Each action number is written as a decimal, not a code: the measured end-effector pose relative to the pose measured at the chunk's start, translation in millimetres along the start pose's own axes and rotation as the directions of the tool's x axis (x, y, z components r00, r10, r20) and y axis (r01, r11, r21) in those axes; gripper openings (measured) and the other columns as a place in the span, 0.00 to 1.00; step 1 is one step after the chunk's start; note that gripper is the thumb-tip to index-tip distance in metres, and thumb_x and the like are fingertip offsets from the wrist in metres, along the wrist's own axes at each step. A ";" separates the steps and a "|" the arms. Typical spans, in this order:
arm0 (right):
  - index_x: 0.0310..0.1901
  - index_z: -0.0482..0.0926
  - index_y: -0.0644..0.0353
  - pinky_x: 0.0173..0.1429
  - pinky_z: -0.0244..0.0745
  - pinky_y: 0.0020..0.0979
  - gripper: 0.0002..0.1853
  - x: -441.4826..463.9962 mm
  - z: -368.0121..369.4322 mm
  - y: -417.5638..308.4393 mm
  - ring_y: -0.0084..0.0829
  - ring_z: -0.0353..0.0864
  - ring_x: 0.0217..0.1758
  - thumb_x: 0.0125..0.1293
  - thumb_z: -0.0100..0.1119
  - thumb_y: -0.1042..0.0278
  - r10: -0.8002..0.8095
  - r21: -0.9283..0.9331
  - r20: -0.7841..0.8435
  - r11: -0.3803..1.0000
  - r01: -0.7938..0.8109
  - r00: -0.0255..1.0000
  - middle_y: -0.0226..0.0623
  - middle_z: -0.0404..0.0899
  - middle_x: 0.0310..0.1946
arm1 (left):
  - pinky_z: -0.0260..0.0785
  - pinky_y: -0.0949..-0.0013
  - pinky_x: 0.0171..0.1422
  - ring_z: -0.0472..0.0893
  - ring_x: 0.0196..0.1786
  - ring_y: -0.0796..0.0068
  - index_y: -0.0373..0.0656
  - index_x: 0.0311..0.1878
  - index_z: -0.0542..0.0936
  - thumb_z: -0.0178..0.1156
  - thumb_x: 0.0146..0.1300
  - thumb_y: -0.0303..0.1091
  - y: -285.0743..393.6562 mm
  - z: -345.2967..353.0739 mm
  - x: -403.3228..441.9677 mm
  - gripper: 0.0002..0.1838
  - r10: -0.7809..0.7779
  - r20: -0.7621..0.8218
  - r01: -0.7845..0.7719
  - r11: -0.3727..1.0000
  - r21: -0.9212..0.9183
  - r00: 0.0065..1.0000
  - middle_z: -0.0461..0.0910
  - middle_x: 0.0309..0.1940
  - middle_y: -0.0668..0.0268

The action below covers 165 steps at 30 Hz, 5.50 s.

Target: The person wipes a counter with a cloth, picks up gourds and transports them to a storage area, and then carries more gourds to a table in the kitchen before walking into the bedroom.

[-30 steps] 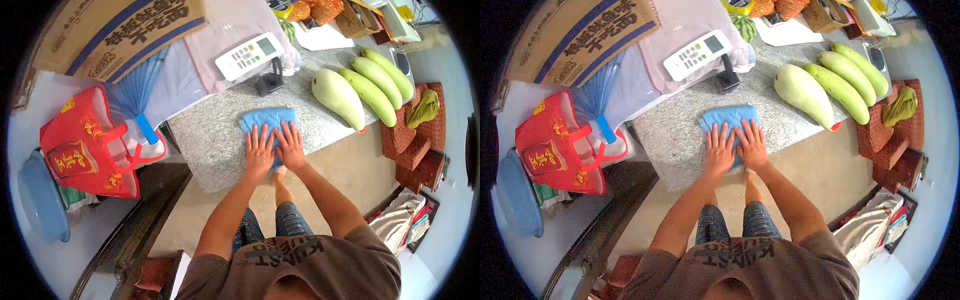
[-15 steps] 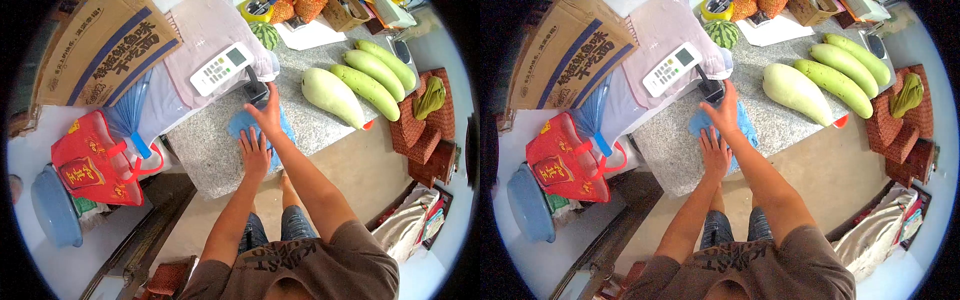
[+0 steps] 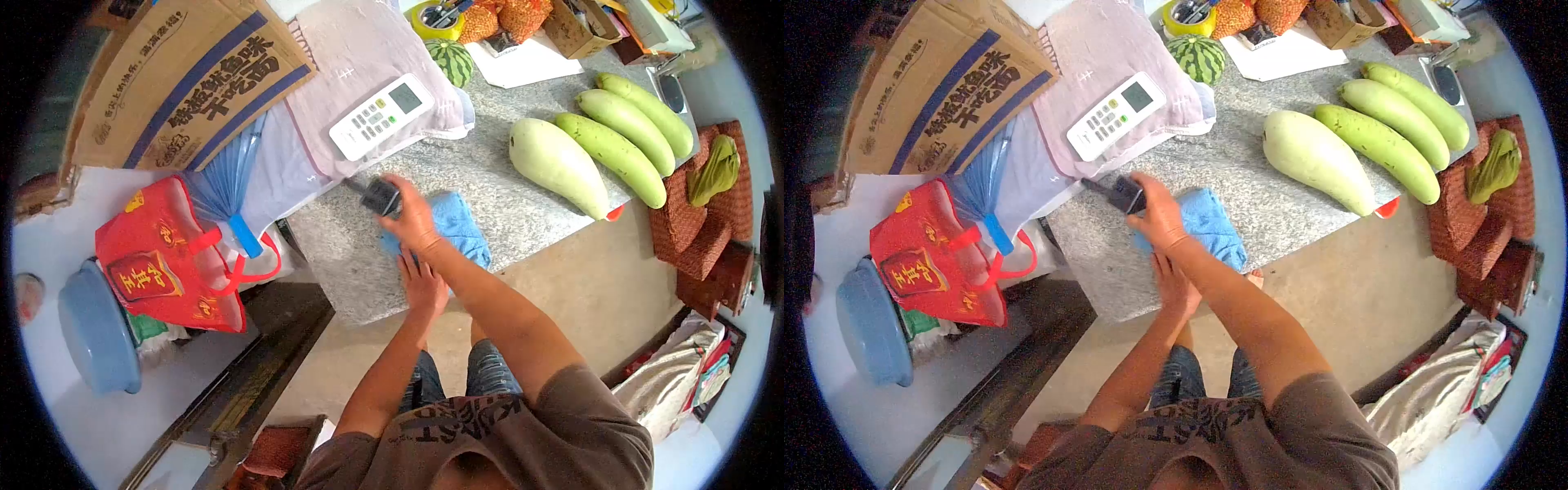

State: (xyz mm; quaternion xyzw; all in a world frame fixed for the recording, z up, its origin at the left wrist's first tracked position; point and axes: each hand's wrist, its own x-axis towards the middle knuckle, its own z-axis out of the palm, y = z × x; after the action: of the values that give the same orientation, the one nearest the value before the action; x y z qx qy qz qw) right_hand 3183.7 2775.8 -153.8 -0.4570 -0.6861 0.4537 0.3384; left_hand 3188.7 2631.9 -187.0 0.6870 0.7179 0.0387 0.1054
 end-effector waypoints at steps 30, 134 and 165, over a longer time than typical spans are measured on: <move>0.47 0.68 0.68 0.47 0.74 0.38 0.35 240.0 -95.6 -202.0 0.44 0.79 0.44 0.48 0.58 0.43 -0.023 -0.639 0.045 0.768 0.046 0.999 0.51 0.78 0.39 | 0.37 0.39 0.68 0.40 0.69 0.38 0.47 0.65 0.60 0.60 0.53 0.46 -8.0 -16.4 -0.2 0.37 -0.015 0.082 0.027 0.988 -0.152 0.997 0.41 0.69 0.51; 0.63 0.56 0.62 0.47 0.74 0.32 0.41 -187.2 -298.1 32.1 0.37 0.79 0.43 0.52 0.67 0.59 0.510 0.151 0.142 0.836 -0.528 0.848 0.51 0.76 0.44 | 0.72 0.61 0.51 0.75 0.48 0.64 0.41 0.58 0.64 0.62 0.55 0.43 170.6 -1.5 62.0 0.31 0.165 0.654 0.642 -0.471 -0.606 0.738 0.73 0.49 0.60; 0.67 0.48 0.42 0.57 0.68 0.42 0.55 -24.9 -603.5 176.8 0.49 0.64 0.59 0.35 0.72 0.56 0.069 -0.644 0.336 0.744 0.176 0.939 0.45 0.61 0.57 | 0.76 0.58 0.42 0.77 0.44 0.63 0.41 0.58 0.62 0.61 0.56 0.40 291.2 -24.6 61.6 0.30 -0.221 0.664 0.464 -0.561 -0.686 0.714 0.74 0.45 0.60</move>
State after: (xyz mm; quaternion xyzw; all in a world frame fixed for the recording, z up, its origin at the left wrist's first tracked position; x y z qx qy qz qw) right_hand 3779.6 2971.7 -102.9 -0.4423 -0.8629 0.2404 0.0432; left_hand 3466.4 2710.7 -110.8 -0.0300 0.5475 0.5026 0.6683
